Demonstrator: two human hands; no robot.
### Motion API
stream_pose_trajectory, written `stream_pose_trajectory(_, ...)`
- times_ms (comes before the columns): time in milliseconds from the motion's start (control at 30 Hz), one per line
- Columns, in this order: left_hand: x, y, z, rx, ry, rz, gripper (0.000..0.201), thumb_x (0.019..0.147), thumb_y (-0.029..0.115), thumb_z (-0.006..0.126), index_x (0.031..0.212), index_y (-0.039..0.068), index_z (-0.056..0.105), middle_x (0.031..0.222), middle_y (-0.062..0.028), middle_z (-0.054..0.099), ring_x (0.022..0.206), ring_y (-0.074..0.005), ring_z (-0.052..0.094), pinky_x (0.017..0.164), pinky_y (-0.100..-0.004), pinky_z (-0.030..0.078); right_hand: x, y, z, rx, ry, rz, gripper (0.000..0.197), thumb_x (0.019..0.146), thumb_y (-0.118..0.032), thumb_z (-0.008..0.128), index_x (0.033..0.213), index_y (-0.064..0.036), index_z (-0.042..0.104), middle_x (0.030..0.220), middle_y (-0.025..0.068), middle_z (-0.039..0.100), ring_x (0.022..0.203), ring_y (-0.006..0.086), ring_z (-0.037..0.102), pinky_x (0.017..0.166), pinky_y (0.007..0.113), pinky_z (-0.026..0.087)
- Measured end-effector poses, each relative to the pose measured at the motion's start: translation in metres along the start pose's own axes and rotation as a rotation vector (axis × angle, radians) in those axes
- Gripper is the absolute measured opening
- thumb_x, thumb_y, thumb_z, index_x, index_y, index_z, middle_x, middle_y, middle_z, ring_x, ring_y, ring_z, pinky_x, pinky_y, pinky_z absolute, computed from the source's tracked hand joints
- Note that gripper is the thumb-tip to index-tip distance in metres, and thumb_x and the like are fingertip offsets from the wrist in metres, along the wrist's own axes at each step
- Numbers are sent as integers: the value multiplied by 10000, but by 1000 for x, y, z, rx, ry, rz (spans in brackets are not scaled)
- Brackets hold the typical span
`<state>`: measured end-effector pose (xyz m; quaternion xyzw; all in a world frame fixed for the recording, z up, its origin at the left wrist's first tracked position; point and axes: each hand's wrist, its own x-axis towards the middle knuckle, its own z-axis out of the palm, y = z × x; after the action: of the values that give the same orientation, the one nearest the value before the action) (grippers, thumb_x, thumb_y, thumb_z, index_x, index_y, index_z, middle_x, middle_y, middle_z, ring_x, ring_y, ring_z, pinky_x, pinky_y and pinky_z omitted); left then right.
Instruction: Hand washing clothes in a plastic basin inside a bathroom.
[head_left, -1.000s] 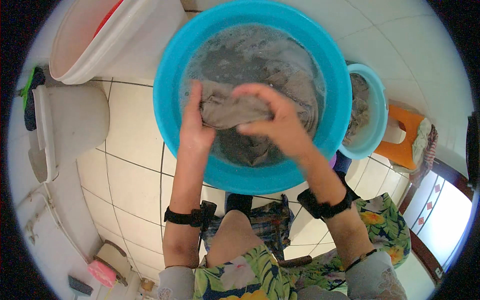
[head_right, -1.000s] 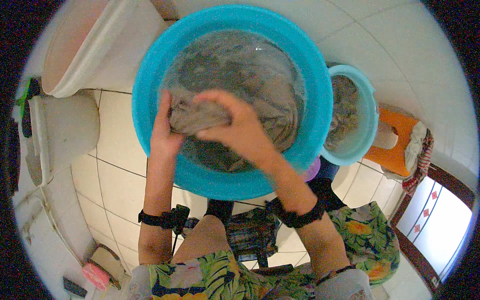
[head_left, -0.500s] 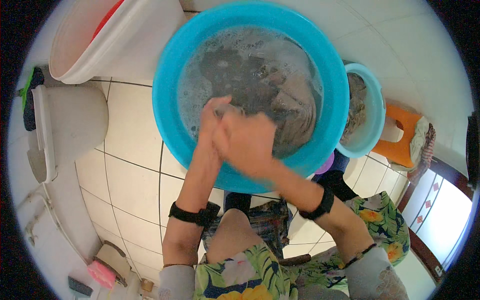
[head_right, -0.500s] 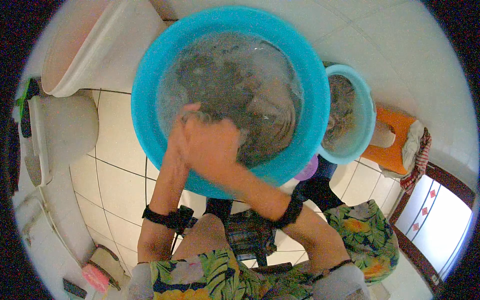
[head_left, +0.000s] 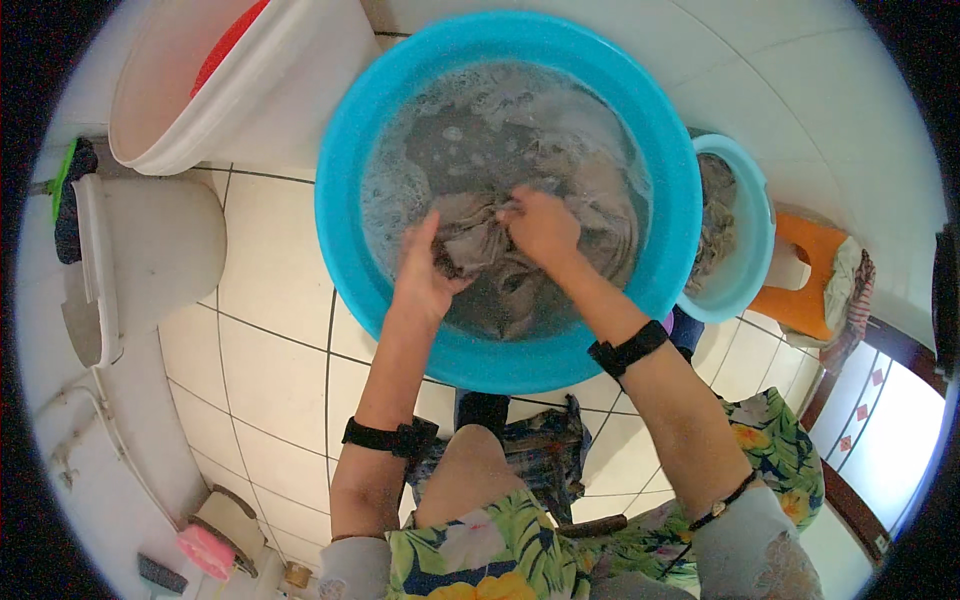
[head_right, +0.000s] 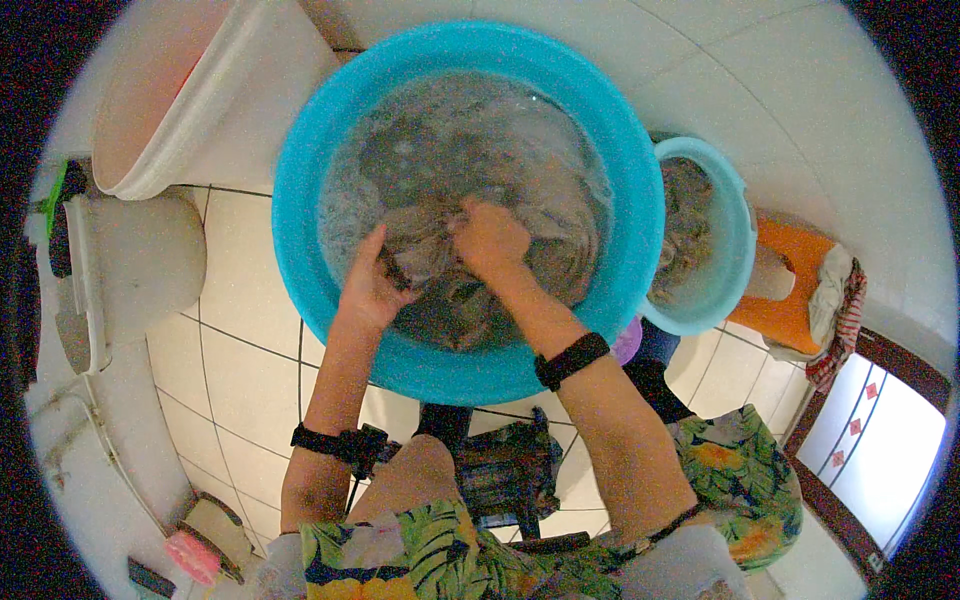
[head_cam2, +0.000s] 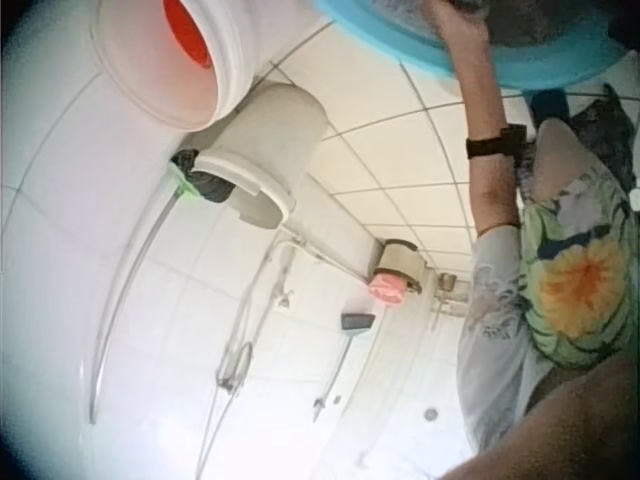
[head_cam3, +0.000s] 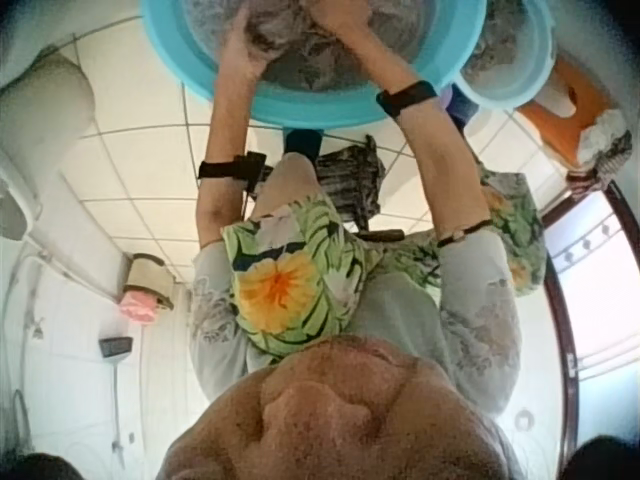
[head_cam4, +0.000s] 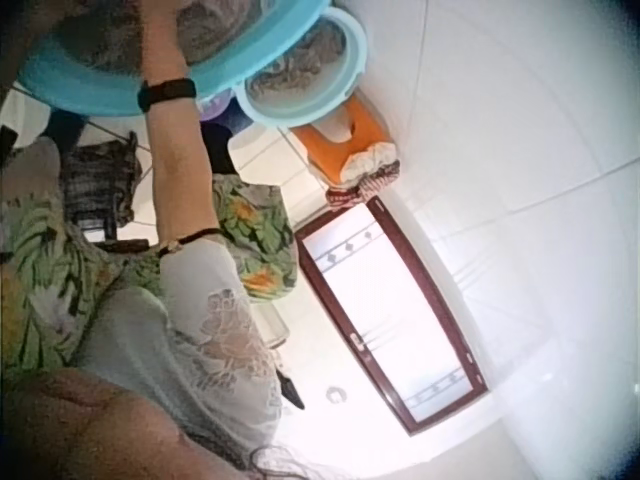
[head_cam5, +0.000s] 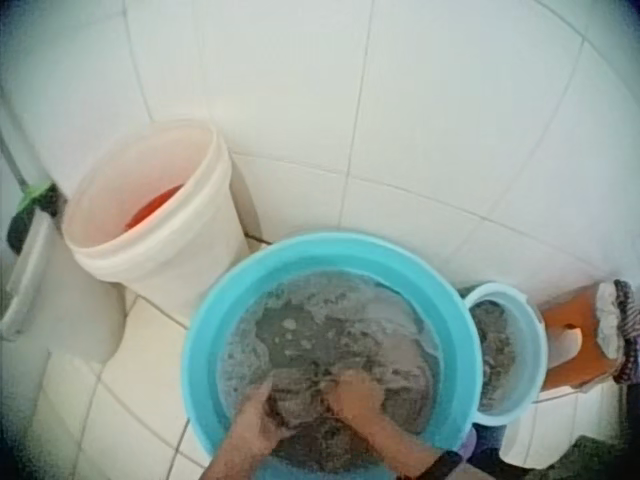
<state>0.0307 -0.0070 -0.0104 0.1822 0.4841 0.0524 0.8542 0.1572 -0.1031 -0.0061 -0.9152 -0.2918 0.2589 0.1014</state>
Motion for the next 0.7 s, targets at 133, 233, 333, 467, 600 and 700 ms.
stream_pose_trajectory(133,7,-7,0,-78,2,-69,428,866,419,588,1174,137,494,1137,-77,542,1044,-208,530,795,-412,488,-16,-18,2,315,51,-27,322,775,-396,641,909,-102,643,918,176,656,852,364,630,726,454,488)
stream_pose_trajectory(233,-11,8,5,-1,-102,117,443,839,448,617,1184,189,516,1121,-106,566,997,-244,549,779,-353,494,-65,-59,-17,370,98,-232,278,789,-351,625,827,-75,609,769,144,625,722,331,610,648,440,448)
stream_pose_trajectory(333,-19,17,18,-59,-70,24,386,843,431,619,1092,140,568,1047,-121,583,919,-227,568,702,-283,504,-96,-74,-17,185,286,-418,287,788,-355,623,759,-74,574,721,153,595,658,306,588,582,422,410)
stream_pose_trajectory(467,-8,0,10,6,-130,126,316,861,347,601,1037,84,588,1006,-88,610,902,-209,582,810,-330,484,-83,-70,-12,162,333,-433,266,786,-311,614,691,-66,576,614,150,582,552,321,565,533,423,402)
stream_pose_trajectory(600,50,-27,-43,627,-279,809,166,833,247,611,903,100,578,805,-32,554,725,-162,555,636,-325,479,-57,-78,-3,174,400,-352,259,794,-296,595,684,-62,598,597,164,590,545,350,576,534,458,438)
stream_pose_trajectory(700,20,-25,-5,-106,-126,229,142,852,227,583,910,98,576,819,-34,570,739,-177,571,638,-337,495,-32,-62,-4,215,423,-252,289,817,-313,572,696,-53,610,634,191,603,588,380,593,548,486,461)
